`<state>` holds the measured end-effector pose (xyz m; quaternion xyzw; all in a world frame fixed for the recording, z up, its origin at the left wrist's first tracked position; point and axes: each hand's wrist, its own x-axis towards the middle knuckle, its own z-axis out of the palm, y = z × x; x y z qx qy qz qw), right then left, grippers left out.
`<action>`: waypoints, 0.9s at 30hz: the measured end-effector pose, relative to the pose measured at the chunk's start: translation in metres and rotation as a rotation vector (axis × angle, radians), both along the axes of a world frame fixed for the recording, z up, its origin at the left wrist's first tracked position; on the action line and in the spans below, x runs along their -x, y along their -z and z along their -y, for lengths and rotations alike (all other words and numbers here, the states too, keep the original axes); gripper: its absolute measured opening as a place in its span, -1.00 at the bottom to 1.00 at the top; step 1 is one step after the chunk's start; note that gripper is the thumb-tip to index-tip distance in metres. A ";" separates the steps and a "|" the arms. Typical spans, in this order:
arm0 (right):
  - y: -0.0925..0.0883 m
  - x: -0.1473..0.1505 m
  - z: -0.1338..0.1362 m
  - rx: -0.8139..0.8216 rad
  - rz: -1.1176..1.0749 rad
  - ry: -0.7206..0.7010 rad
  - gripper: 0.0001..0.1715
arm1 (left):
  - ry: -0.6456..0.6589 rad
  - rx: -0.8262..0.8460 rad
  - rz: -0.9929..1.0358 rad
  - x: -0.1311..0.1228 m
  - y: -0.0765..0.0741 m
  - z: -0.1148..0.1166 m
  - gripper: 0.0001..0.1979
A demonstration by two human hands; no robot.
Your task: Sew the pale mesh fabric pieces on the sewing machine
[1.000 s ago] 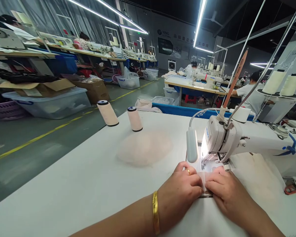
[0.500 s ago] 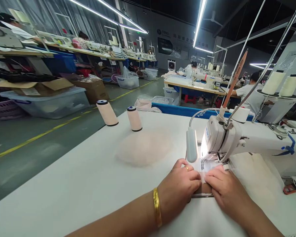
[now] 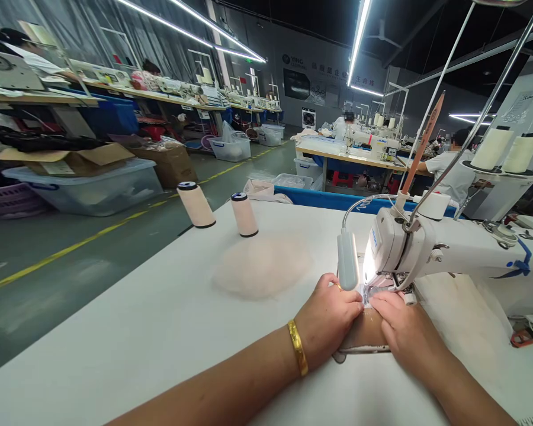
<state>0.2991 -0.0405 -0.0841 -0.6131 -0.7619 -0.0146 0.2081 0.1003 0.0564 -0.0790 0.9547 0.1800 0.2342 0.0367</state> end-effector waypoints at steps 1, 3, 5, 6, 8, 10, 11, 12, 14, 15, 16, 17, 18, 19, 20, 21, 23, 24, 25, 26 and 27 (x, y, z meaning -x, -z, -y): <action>0.000 0.000 0.000 -0.001 0.003 0.009 -0.34 | -0.008 0.001 -0.002 -0.001 0.000 0.000 -0.69; 0.000 0.000 -0.001 -0.014 0.014 0.020 -0.35 | -0.021 0.005 0.000 -0.001 -0.001 -0.001 -0.70; 0.001 -0.001 -0.001 -0.030 0.024 0.022 -0.36 | -0.023 0.015 0.001 -0.001 -0.002 -0.002 -0.71; 0.002 -0.002 0.000 -0.038 0.028 0.019 -0.36 | -0.022 0.023 -0.001 0.000 -0.003 -0.002 -0.71; 0.003 -0.002 0.001 -0.048 0.033 0.015 -0.40 | -0.033 0.039 -0.010 0.002 -0.004 -0.002 -0.73; 0.004 -0.002 0.003 -0.051 0.034 0.019 -0.45 | -0.072 0.048 -0.030 0.004 -0.006 -0.002 -0.76; 0.004 -0.002 0.003 -0.051 0.034 0.022 -0.47 | -0.101 0.049 -0.045 0.004 -0.008 -0.002 -0.78; 0.004 -0.002 0.004 -0.054 0.033 0.023 -0.48 | -0.135 0.048 -0.062 0.005 -0.010 -0.001 -0.80; 0.003 -0.002 0.005 -0.065 0.030 0.012 -0.49 | -0.204 0.040 -0.099 0.005 -0.015 0.001 -0.81; 0.003 -0.002 0.005 -0.072 0.027 -0.001 -0.50 | -0.235 0.031 -0.125 0.006 -0.019 0.003 -0.81; 0.002 -0.001 0.006 -0.083 0.022 -0.015 -0.51 | -0.258 0.019 -0.157 0.006 -0.022 0.005 -0.82; 0.002 -0.001 0.006 -0.096 0.017 -0.030 -0.53 | -0.265 0.008 -0.193 0.007 -0.026 0.007 -0.84; 0.001 0.001 0.006 -0.110 0.008 -0.048 -0.56 | -0.252 0.007 -0.227 0.009 -0.030 0.009 -0.84; 0.000 0.003 0.007 -0.126 -0.009 -0.070 -0.59 | -0.221 0.019 -0.249 0.011 -0.034 0.011 -0.80; -0.001 0.006 0.007 -0.140 -0.038 -0.100 -0.62 | -0.182 0.041 -0.251 0.014 -0.038 0.012 -0.74; -0.002 0.009 0.008 -0.155 -0.083 -0.135 -0.64 | -0.148 0.060 -0.224 0.016 -0.042 0.011 -0.70; -0.005 0.018 0.008 -0.178 -0.192 -0.217 -0.66 | -0.117 0.068 -0.107 0.020 -0.049 0.007 -0.67; -0.006 0.022 0.008 -0.178 -0.239 -0.255 -0.66 | -0.114 0.059 -0.048 0.021 -0.050 0.004 -0.67; -0.007 0.026 0.008 -0.163 -0.269 -0.286 -0.66 | -0.109 0.049 -0.011 0.022 -0.051 0.001 -0.69; -0.007 0.030 0.008 -0.139 -0.279 -0.307 -0.68 | -0.092 0.050 -0.009 0.022 -0.050 -0.002 -0.73; -0.007 0.033 0.008 -0.111 -0.273 -0.326 -0.70 | -0.075 0.064 -0.043 0.021 -0.049 -0.005 -0.78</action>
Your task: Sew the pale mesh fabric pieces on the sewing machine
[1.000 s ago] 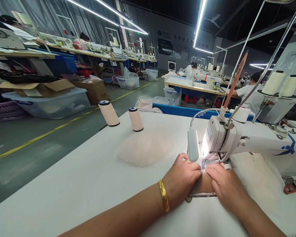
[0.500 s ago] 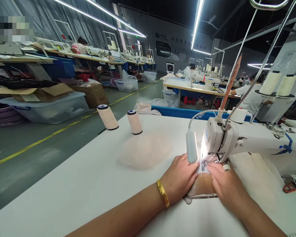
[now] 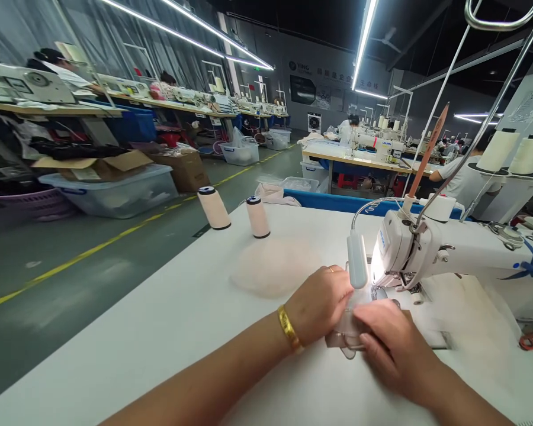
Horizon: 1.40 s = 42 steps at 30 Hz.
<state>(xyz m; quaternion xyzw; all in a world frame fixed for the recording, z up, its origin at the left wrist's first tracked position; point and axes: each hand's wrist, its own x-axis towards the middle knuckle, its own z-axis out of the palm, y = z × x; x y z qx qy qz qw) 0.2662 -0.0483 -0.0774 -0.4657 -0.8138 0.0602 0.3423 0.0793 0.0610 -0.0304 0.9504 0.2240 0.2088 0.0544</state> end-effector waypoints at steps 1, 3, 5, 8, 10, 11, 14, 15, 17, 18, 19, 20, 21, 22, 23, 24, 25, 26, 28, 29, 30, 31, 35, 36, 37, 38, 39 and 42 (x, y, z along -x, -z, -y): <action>0.001 0.003 0.000 0.016 0.017 -0.017 -0.73 | -0.003 0.022 -0.063 -0.001 0.003 -0.001 -0.84; 0.001 0.006 0.001 0.015 0.033 -0.041 -0.71 | -0.080 0.050 -0.203 0.000 0.010 0.002 -0.95; 0.000 0.006 0.003 0.022 0.016 -0.061 -0.60 | -0.189 0.059 -0.280 0.003 0.016 0.009 -0.94; -0.007 0.004 0.008 0.123 -0.004 -0.049 -0.55 | -0.249 0.103 -0.312 0.012 0.019 0.017 -0.91; -0.011 0.002 0.009 0.174 0.002 -0.033 -0.62 | -0.252 0.133 -0.333 0.016 0.016 0.018 -0.83; -0.013 0.001 0.010 0.185 0.006 -0.029 -0.67 | -0.246 0.134 -0.332 0.016 0.014 0.018 -0.83; -0.016 -0.001 0.009 0.206 0.012 -0.029 -0.77 | -0.206 0.101 -0.265 0.009 0.010 0.014 -0.86; -0.017 -0.001 0.009 0.210 0.010 -0.029 -0.80 | -0.179 0.105 -0.233 0.006 0.010 0.013 -0.85; -0.018 -0.003 0.010 0.227 -0.008 -0.025 -0.86 | -0.115 0.191 -0.150 -0.001 0.014 0.011 -0.81; -0.018 -0.004 0.010 0.240 -0.024 -0.016 -0.85 | -0.088 0.277 -0.097 -0.003 0.016 0.011 -0.79; -0.018 -0.005 0.010 0.252 -0.044 0.002 -0.81 | -0.066 0.372 -0.045 -0.004 0.019 0.010 -0.79; -0.017 -0.006 0.010 0.267 -0.063 0.026 -0.74 | -0.054 0.457 0.001 -0.005 0.021 0.009 -0.80; -0.015 -0.007 0.010 0.279 -0.080 0.052 -0.69 | -0.051 0.520 0.036 -0.005 0.022 0.008 -0.82; -0.014 -0.007 0.009 0.285 -0.092 0.078 -0.66 | -0.055 0.567 0.062 -0.005 0.023 0.008 -0.85; -0.011 -0.008 0.009 0.288 -0.098 0.107 -0.65 | -0.059 0.608 0.083 -0.005 0.023 0.008 -0.88; -0.010 -0.008 0.008 0.293 -0.104 0.136 -0.66 | -0.063 0.655 0.107 -0.005 0.022 0.009 -0.90; -0.008 -0.008 0.008 0.303 -0.113 0.163 -0.70 | -0.069 0.723 0.137 -0.006 0.020 0.010 -0.90; -0.007 -0.007 0.008 0.319 -0.130 0.188 -0.74 | -0.080 0.800 0.160 -0.006 0.018 0.011 -0.89; -0.006 -0.007 0.008 0.365 -0.195 0.220 -0.83 | -0.113 0.919 0.163 -0.007 0.014 0.013 -0.86; -0.007 -0.006 0.008 0.390 -0.236 0.226 -0.88 | -0.131 0.937 0.144 -0.008 0.013 0.014 -0.83; -0.007 -0.006 0.009 0.411 -0.277 0.228 -0.92 | -0.147 0.935 0.125 -0.009 0.012 0.014 -0.79; -0.008 -0.006 0.009 0.425 -0.309 0.227 -0.93 | -0.156 0.922 0.113 -0.009 0.011 0.014 -0.75; -0.010 -0.004 0.011 0.420 -0.331 0.227 -0.92 | -0.125 0.981 0.124 -0.012 0.015 0.014 -0.69; -0.010 -0.004 0.011 0.412 -0.328 0.230 -0.92 | -0.109 1.015 0.133 -0.013 0.016 0.015 -0.71; -0.009 -0.003 0.010 0.407 -0.331 0.235 -0.91 | -0.097 1.052 0.143 -0.014 0.017 0.016 -0.72; -0.009 -0.003 0.010 0.407 -0.343 0.240 -0.89 | -0.091 1.084 0.153 -0.015 0.018 0.017 -0.71; -0.008 -0.002 0.009 0.412 -0.362 0.243 -0.86 | -0.090 1.101 0.165 -0.015 0.019 0.018 -0.70; -0.007 -0.002 0.008 0.453 -0.439 0.239 -0.85 | -0.099 1.098 0.189 -0.016 0.020 0.020 -0.69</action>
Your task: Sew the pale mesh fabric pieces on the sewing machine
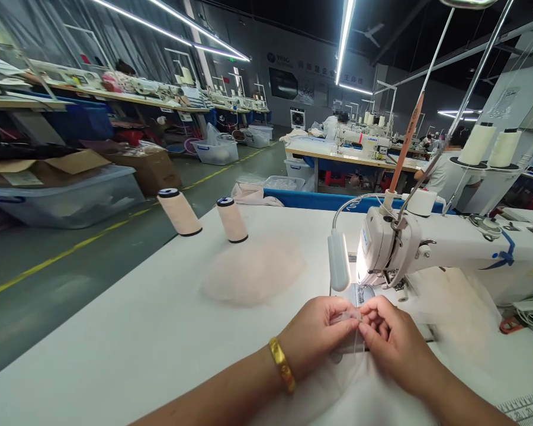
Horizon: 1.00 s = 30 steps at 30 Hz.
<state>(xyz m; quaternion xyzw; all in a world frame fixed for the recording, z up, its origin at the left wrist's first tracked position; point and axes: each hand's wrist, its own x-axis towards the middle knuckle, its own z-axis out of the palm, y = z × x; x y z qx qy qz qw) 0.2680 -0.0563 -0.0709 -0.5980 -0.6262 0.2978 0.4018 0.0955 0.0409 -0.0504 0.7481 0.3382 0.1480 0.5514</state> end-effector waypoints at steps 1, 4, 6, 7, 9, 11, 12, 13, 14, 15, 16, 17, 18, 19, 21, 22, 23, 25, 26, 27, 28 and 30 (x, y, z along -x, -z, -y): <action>0.000 0.000 0.000 0.014 -0.021 0.002 -0.85 | 0.001 -0.015 0.002 0.000 0.000 0.000 -0.68; -0.001 0.000 -0.001 0.030 -0.034 0.014 -0.85 | 0.009 -0.050 0.000 0.001 -0.001 0.001 -0.66; -0.001 0.000 -0.001 0.003 -0.006 0.024 -0.84 | 0.013 -0.078 -0.011 0.001 0.000 0.003 -0.64; -0.001 0.000 -0.001 -0.017 0.016 0.030 -0.82 | 0.012 -0.102 -0.018 0.001 0.001 0.003 -0.63; 0.000 0.001 -0.001 -0.061 0.065 0.044 -0.79 | 0.012 -0.157 -0.035 0.001 0.003 0.005 -0.63; 0.002 0.001 -0.002 -0.096 0.109 0.056 -0.78 | 0.004 -0.225 -0.049 0.001 0.005 0.006 -0.65; 0.003 0.001 -0.002 -0.110 0.127 0.061 -0.79 | -0.005 -0.265 -0.046 0.000 0.006 0.007 -0.67; 0.003 0.001 -0.002 -0.121 0.141 0.066 -0.79 | -0.023 -0.307 -0.035 0.000 0.006 0.007 -0.70; 0.004 0.001 -0.002 -0.133 0.153 0.069 -0.79 | -0.047 -0.341 -0.016 -0.001 0.007 0.008 -0.73; 0.004 0.000 -0.002 -0.143 0.162 0.070 -0.79 | -0.071 -0.359 0.009 -0.002 0.007 0.008 -0.77; 0.004 0.000 -0.002 -0.152 0.167 0.067 -0.78 | -0.091 -0.352 0.035 -0.003 0.007 0.008 -0.81; 0.004 0.000 -0.002 -0.160 0.171 0.063 -0.78 | -0.106 -0.321 0.052 -0.004 0.007 0.008 -0.84; 0.004 0.000 -0.001 -0.166 0.173 0.058 -0.78 | -0.113 -0.272 0.060 -0.004 0.007 0.008 -0.85; 0.004 0.000 -0.001 -0.170 0.176 0.056 -0.78 | -0.115 -0.218 0.063 -0.005 0.006 0.008 -0.85; 0.004 -0.001 -0.001 -0.176 0.187 0.063 -0.78 | -0.117 -0.143 0.060 -0.005 0.006 0.008 -0.84; 0.004 -0.001 -0.002 -0.180 0.193 0.070 -0.77 | -0.125 -0.134 0.055 -0.006 0.006 0.008 -0.83; 0.004 -0.001 -0.002 -0.184 0.199 0.075 -0.77 | -0.138 -0.140 0.050 -0.006 0.006 0.008 -0.83; 0.004 -0.001 -0.002 -0.190 0.202 0.073 -0.77 | -0.161 -0.156 0.039 -0.007 0.006 0.008 -0.82; 0.004 -0.001 -0.002 -0.191 0.202 0.067 -0.77 | -0.164 -0.147 0.038 -0.007 0.005 0.008 -0.80; 0.004 -0.001 -0.002 -0.191 0.202 0.060 -0.78 | -0.154 -0.116 0.041 -0.008 0.005 0.008 -0.76; 0.004 0.000 -0.002 -0.190 0.203 0.056 -0.78 | -0.131 -0.067 0.047 -0.008 0.004 0.008 -0.72; 0.003 0.000 -0.001 -0.181 0.203 0.051 -0.78 | -0.082 0.038 0.056 -0.008 0.003 0.009 -0.68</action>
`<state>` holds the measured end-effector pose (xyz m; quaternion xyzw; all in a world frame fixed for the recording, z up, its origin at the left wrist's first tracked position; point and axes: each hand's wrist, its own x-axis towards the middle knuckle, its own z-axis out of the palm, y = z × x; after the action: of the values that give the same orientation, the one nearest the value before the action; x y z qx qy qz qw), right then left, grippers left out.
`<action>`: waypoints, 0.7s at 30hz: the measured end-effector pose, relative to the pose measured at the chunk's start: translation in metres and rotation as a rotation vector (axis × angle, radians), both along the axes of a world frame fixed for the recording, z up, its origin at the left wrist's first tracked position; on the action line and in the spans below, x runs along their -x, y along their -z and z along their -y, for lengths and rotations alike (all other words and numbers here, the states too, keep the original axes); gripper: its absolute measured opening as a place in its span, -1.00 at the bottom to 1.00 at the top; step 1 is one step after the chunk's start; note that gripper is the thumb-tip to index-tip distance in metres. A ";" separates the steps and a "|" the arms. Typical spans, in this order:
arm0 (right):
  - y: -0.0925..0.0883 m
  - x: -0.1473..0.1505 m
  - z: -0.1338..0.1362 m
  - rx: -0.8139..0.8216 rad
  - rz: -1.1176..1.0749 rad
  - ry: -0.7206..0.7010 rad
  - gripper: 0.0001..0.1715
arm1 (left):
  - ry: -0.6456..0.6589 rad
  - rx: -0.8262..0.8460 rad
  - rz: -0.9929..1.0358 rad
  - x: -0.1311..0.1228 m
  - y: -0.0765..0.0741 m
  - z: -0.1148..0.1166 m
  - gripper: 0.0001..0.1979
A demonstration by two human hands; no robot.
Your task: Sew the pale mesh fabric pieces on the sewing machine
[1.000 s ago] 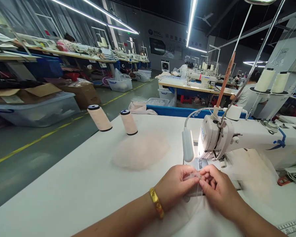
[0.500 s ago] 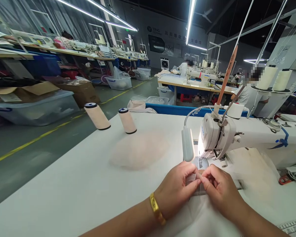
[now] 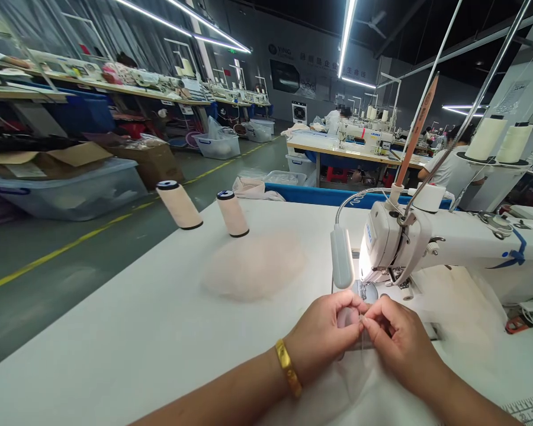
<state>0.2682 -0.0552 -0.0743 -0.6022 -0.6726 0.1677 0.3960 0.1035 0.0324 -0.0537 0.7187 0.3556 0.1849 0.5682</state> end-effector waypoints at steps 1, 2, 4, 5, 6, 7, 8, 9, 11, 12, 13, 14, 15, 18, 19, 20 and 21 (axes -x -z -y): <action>0.000 0.000 0.000 0.003 -0.003 -0.001 -0.78 | 0.015 0.039 0.002 0.000 0.000 0.000 -0.69; -0.001 0.000 0.001 0.004 -0.007 -0.003 -0.77 | 0.020 0.059 0.002 0.000 -0.001 0.000 -0.72; -0.001 0.000 0.002 0.001 -0.016 -0.008 -0.77 | 0.013 0.054 0.005 0.001 -0.001 0.001 -0.77; -0.002 0.000 0.002 -0.003 -0.018 -0.009 -0.77 | 0.010 0.038 0.008 0.002 -0.001 0.001 -0.79; -0.002 0.000 0.002 -0.005 -0.019 -0.010 -0.77 | 0.007 0.018 0.013 0.002 0.000 0.001 -0.80; -0.003 0.000 0.002 -0.005 -0.019 -0.011 -0.76 | 0.000 -0.012 0.020 0.002 0.000 0.001 -0.81; -0.003 0.000 0.002 -0.005 -0.019 -0.012 -0.76 | -0.009 -0.040 0.030 0.002 0.001 0.000 -0.81; -0.003 -0.001 0.002 -0.004 -0.020 -0.013 -0.75 | -0.020 -0.057 0.040 0.002 0.002 0.000 -0.80; -0.004 -0.001 0.002 0.000 -0.020 -0.018 -0.75 | -0.024 -0.049 0.055 0.002 0.003 0.001 -0.79; -0.004 -0.001 0.002 0.000 -0.019 -0.019 -0.75 | -0.021 -0.032 0.060 0.002 0.004 0.001 -0.79; -0.004 -0.001 0.002 0.000 -0.018 -0.021 -0.75 | -0.017 -0.012 0.062 0.001 0.005 0.001 -0.79; -0.003 -0.001 0.002 0.000 -0.017 -0.022 -0.75 | -0.015 0.004 0.062 0.001 0.005 0.002 -0.80; -0.003 0.000 0.002 -0.002 -0.015 -0.021 -0.75 | -0.016 0.010 0.060 0.001 0.005 0.002 -0.80; -0.001 0.000 0.002 -0.018 -0.006 -0.021 -0.75 | -0.028 0.027 0.061 0.001 0.005 0.003 -0.78; 0.000 0.000 0.001 -0.024 -0.002 -0.023 -0.75 | -0.026 0.037 0.063 0.001 0.004 0.002 -0.76; 0.000 0.000 0.001 -0.029 0.001 -0.024 -0.75 | -0.019 0.044 0.065 0.001 0.004 0.002 -0.74; 0.001 0.000 0.000 -0.031 0.003 -0.024 -0.74 | -0.011 0.050 0.064 0.002 0.003 0.002 -0.72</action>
<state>0.2679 -0.0556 -0.0752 -0.5881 -0.6830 0.1613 0.4020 0.1018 0.0304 -0.0571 0.6960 0.3457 0.2021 0.5961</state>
